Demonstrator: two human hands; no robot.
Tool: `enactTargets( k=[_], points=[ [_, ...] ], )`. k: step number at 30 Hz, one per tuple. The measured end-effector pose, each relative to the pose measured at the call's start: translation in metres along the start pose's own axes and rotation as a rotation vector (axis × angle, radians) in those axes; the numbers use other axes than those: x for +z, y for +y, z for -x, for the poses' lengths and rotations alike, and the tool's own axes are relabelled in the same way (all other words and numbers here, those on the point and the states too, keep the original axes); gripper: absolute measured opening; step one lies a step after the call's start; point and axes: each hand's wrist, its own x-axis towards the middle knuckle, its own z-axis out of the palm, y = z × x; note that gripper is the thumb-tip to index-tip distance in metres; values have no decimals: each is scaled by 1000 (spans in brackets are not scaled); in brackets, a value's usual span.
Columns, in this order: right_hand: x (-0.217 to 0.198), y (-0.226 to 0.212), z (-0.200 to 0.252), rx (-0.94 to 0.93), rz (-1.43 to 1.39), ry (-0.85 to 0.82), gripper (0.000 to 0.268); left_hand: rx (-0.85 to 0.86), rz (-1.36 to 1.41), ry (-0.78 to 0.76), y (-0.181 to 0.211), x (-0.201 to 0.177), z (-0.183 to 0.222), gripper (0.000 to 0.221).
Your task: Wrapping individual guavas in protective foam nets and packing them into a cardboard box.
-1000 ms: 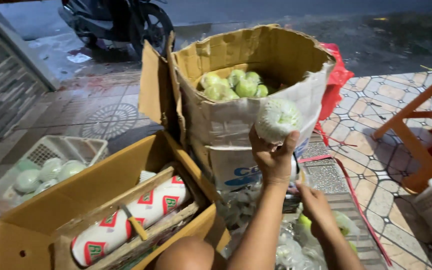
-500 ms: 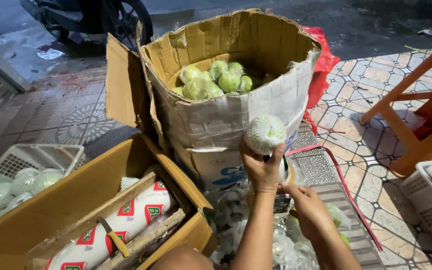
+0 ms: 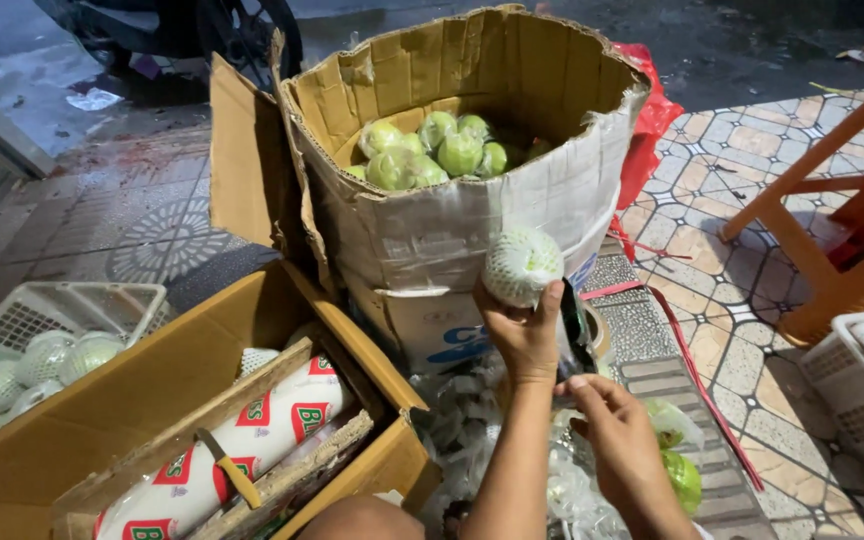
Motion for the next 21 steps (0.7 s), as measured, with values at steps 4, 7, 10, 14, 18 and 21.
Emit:
enactTargets(
  k=[4, 7, 10, 14, 18, 21],
  points=[
    [-24, -5, -13, 93, -185, -18, 19, -97, 57, 18, 7, 19, 2, 95],
    [-34, -13, -21, 126, -200, -28, 18, -193, 12, -27, 31, 25, -1, 100],
    [-28, -35, -17, 191, -168, -42, 18, -235, -65, -51, 39, 20, -8, 103],
    [-24, -50, -15, 248, -148, -80, 17, -231, -131, -103, 37, -3, -18, 105],
    [-19, -45, -23, 243, -27, -35, 22, -188, -188, -60, 7, -26, -8, 101],
    [-16, -34, -34, 134, -59, -57, 17, -166, -136, 59, -17, -32, -2, 84]
  ],
)
